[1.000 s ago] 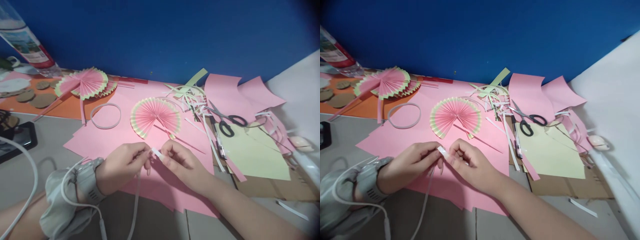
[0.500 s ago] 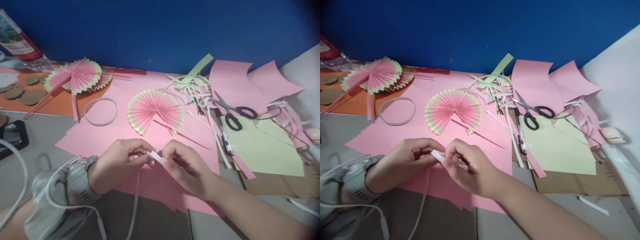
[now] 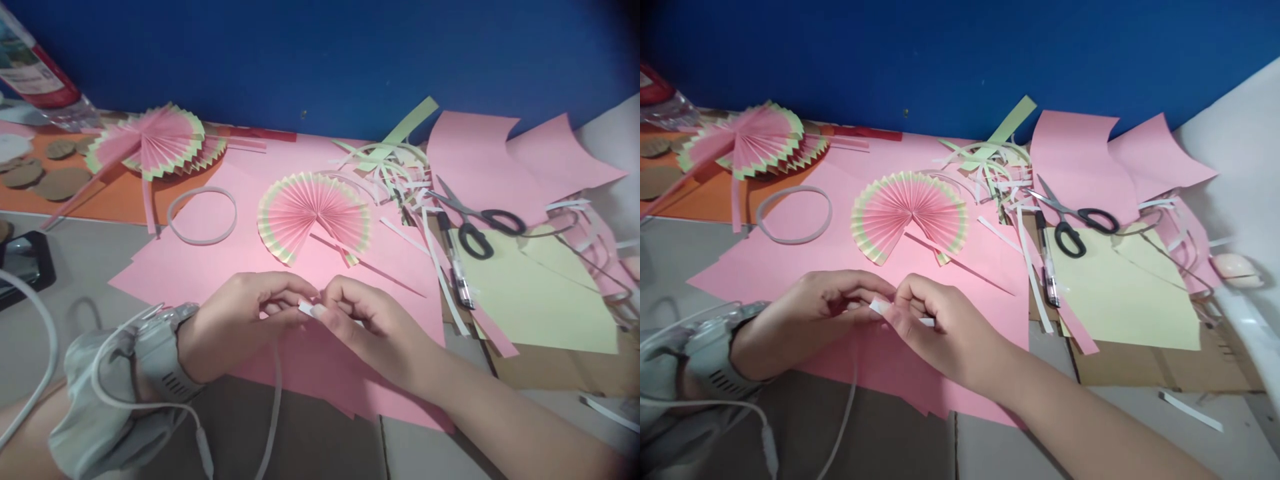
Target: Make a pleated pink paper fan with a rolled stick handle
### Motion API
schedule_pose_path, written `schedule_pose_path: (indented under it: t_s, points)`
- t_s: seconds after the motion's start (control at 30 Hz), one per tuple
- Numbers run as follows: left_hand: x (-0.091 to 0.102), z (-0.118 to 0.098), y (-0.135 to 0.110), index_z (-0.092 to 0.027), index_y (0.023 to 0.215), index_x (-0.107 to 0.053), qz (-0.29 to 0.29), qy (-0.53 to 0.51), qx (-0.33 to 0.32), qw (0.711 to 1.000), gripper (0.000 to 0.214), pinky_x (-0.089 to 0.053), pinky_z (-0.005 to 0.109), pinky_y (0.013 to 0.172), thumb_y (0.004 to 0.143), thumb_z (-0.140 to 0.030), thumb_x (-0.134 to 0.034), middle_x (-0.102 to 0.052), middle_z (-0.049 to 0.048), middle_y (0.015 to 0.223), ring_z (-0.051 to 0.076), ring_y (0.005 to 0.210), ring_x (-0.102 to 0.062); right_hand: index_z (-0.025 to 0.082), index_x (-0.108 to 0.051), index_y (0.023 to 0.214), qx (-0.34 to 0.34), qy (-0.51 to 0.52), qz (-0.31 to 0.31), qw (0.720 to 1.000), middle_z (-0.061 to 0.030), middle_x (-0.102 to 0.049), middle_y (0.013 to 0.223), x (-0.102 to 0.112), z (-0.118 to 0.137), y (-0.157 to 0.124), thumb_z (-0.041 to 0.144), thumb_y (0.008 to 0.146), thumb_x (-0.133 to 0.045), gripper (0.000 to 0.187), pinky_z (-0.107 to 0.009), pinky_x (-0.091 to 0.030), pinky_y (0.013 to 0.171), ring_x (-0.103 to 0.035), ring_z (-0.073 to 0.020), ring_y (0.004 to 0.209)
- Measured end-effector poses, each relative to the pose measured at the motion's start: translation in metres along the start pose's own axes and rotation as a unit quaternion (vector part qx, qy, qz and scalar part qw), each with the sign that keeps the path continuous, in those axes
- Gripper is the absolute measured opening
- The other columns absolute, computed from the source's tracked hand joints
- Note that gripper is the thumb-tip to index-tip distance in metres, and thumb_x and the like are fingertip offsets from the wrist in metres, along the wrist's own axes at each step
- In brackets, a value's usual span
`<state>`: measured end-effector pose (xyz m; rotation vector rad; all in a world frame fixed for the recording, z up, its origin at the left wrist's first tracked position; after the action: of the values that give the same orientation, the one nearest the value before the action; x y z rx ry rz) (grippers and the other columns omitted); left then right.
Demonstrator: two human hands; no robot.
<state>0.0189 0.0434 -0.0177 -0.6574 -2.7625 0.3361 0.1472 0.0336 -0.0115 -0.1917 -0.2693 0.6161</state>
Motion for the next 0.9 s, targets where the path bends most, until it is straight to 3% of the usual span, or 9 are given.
schedule_pose_path:
  t_s: [0.3,0.47,0.6,0.9]
  points:
    - [0.0008,-0.0003,-0.0002,-0.018,0.084,-0.069,0.014,0.018,0.027,0.999,0.014,-0.050,0.018,0.061,0.080,-0.031,-0.063,-0.073,0.0007,0.077,0.014,0.070,-0.068,0.020,-0.044,0.074,-0.029,-0.027,-0.020,0.999,0.0060,-0.040,0.064,0.0042,-0.0052,0.0008,0.042,0.090,-0.052,0.028,-0.022,-0.027,0.052,-0.036,-0.0082,0.058]
    - [0.0007,-0.0024,0.0006,-0.018,0.087,-0.069,0.030,0.073,0.021,0.997,0.014,-0.047,0.017,0.063,0.082,-0.027,-0.060,-0.072,-0.0012,0.080,0.012,0.072,-0.065,0.021,-0.049,0.074,-0.041,-0.023,0.013,0.999,0.0071,-0.042,0.065,0.0054,-0.0047,0.0035,0.035,0.087,-0.059,0.022,-0.020,-0.028,0.053,-0.037,-0.0070,0.059]
    - [-0.0016,-0.0017,0.0013,-0.018,0.090,-0.069,0.046,0.064,0.020,0.997,0.014,-0.046,0.016,0.064,0.082,-0.024,-0.059,-0.073,-0.0009,0.084,0.011,0.075,-0.065,0.021,-0.049,0.074,-0.045,-0.019,0.035,0.998,0.0075,-0.042,0.066,0.0055,-0.0056,0.0039,0.032,0.086,-0.060,0.019,-0.020,-0.027,0.053,-0.038,-0.0066,0.060]
    - [-0.0034,0.0024,0.0004,-0.018,0.089,-0.070,0.053,0.040,0.019,0.998,0.015,-0.048,0.017,0.067,0.082,-0.029,-0.063,-0.073,0.0000,0.086,0.012,0.077,-0.066,0.021,-0.050,0.075,-0.031,-0.041,0.021,0.998,0.0072,-0.043,0.066,0.0078,-0.0054,0.0046,0.037,0.090,-0.054,0.022,-0.020,-0.028,0.053,-0.039,-0.0064,0.059]
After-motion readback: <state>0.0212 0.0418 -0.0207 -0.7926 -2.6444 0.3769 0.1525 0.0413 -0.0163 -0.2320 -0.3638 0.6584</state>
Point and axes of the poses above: each hand's wrist, its own y-axis towards the middle knuckle, its own x-axis out of the back of the hand, z = x × y, the point moved 7 cm from there along y, towards the middle knuckle
